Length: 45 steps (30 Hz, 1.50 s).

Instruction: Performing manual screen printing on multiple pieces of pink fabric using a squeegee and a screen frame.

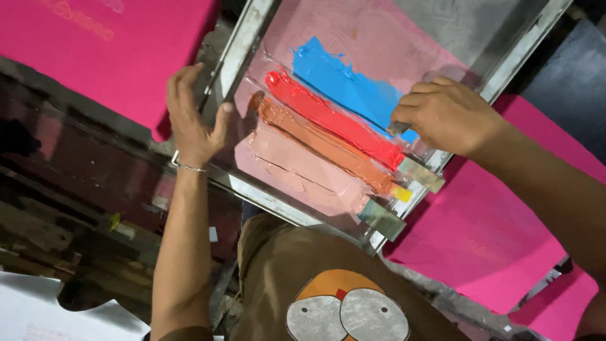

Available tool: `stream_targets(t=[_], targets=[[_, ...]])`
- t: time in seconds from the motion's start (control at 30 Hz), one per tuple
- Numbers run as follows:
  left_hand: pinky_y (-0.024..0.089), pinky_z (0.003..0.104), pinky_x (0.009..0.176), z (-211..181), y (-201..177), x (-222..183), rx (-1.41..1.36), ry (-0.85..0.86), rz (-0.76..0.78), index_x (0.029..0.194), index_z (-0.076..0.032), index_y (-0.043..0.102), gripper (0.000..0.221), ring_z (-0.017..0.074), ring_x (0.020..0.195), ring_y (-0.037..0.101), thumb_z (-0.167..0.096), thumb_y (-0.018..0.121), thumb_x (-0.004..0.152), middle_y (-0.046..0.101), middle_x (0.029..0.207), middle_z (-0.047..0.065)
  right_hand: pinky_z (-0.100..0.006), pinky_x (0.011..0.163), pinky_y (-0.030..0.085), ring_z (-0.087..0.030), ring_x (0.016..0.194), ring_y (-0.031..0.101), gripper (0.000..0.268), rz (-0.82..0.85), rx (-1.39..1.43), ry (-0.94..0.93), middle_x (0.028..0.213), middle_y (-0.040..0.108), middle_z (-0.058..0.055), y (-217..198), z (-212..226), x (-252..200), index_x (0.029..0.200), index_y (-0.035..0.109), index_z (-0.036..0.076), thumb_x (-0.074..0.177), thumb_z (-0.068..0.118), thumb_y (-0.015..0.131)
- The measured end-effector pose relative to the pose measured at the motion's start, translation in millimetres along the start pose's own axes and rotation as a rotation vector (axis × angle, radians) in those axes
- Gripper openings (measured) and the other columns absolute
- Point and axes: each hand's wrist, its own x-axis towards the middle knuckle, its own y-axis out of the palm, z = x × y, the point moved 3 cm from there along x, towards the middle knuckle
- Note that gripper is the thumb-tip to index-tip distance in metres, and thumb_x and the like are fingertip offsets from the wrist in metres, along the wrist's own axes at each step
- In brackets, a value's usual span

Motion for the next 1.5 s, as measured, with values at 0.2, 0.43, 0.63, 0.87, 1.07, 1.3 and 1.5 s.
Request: stream_targets(t=[0.2, 0.43, 0.63, 0.87, 1.07, 1.3, 1.5], targets=[[0.046, 0.054, 0.102, 8, 3, -4, -0.009, -0.045, -0.005, 0.139, 0.002, 0.049, 0.063, 0.0393, 0.122, 0.055, -0.051, 0.050, 0.106, 0.054, 0.129, 0.023, -0.040, 0.098, 0.052, -0.023, 0.098, 0.069, 0.013, -0.283, 0.043, 0.002, 0.103, 0.075, 0.004, -43, 6, 51, 0.106, 0.077, 0.022, 0.102, 0.020, 0.064], [0.046, 0.053, 0.102, 9, 2, -7, -0.006, -0.079, -0.015, 0.139, 0.000, 0.050, 0.063, 0.0387, 0.123, 0.056, -0.052, 0.050, 0.104, 0.054, 0.129, 0.022, -0.034, 0.076, 0.040, -0.021, 0.085, 0.062, 0.014, -0.480, -0.025, -0.139, 0.088, 0.071, 0.013, -52, 16, 143, 0.089, 0.073, 0.025, 0.101, 0.019, 0.077], [0.046, 0.052, 0.103, 11, 3, -7, -0.003, -0.096, -0.015, 0.141, -0.001, 0.049, 0.066, 0.0379, 0.123, 0.057, -0.056, 0.051, 0.104, 0.055, 0.131, 0.021, -0.034, 0.082, 0.042, -0.018, 0.085, 0.064, 0.022, -0.150, -0.075, -0.124, 0.090, 0.073, 0.019, -54, 15, 152, 0.089, 0.074, 0.037, 0.085, 0.015, 0.075], [0.046, 0.053, 0.103, 6, 2, -4, -0.006, -0.049, -0.011, 0.139, 0.001, 0.048, 0.065, 0.0373, 0.122, 0.054, -0.055, 0.047, 0.106, 0.055, 0.130, 0.022, -0.036, 0.086, 0.042, -0.019, 0.080, 0.065, 0.027, -0.070, -0.049, -0.130, 0.079, 0.072, 0.016, -48, 17, 126, 0.084, 0.074, 0.036, 0.079, 0.009, 0.077], [0.045, 0.053, 0.104, 7, 2, -5, -0.012, -0.046, 0.008, 0.141, 0.001, 0.046, 0.064, 0.0378, 0.122, 0.053, -0.053, 0.048, 0.107, 0.054, 0.130, 0.022, -0.035, 0.083, 0.040, -0.016, 0.085, 0.067, 0.028, 0.026, 0.019, -0.049, 0.085, 0.075, 0.018, -34, 15, 93, 0.086, 0.076, 0.036, 0.079, 0.008, 0.077], [0.046, 0.053, 0.105, 8, 3, -6, 0.006, -0.035, -0.003, 0.139, 0.003, 0.047, 0.065, 0.0371, 0.122, 0.054, -0.054, 0.047, 0.107, 0.053, 0.130, 0.022, -0.033, 0.086, 0.039, -0.012, 0.086, 0.066, 0.028, 0.084, 0.017, 0.011, 0.090, 0.076, 0.019, -22, 13, 58, 0.093, 0.078, 0.035, 0.082, 0.009, 0.077], [0.041, 0.056, 0.106, 27, 10, -12, -0.033, -0.061, 0.014, 0.144, -0.003, 0.045, 0.063, 0.0459, 0.124, 0.054, -0.046, 0.062, 0.101, 0.051, 0.132, 0.021, -0.029, 0.090, 0.040, -0.009, 0.092, 0.062, 0.011, -0.033, -0.139, 0.122, 0.081, 0.064, 0.020, 5, 9, 24, 0.083, 0.061, 0.037, 0.083, 0.031, 0.071]])
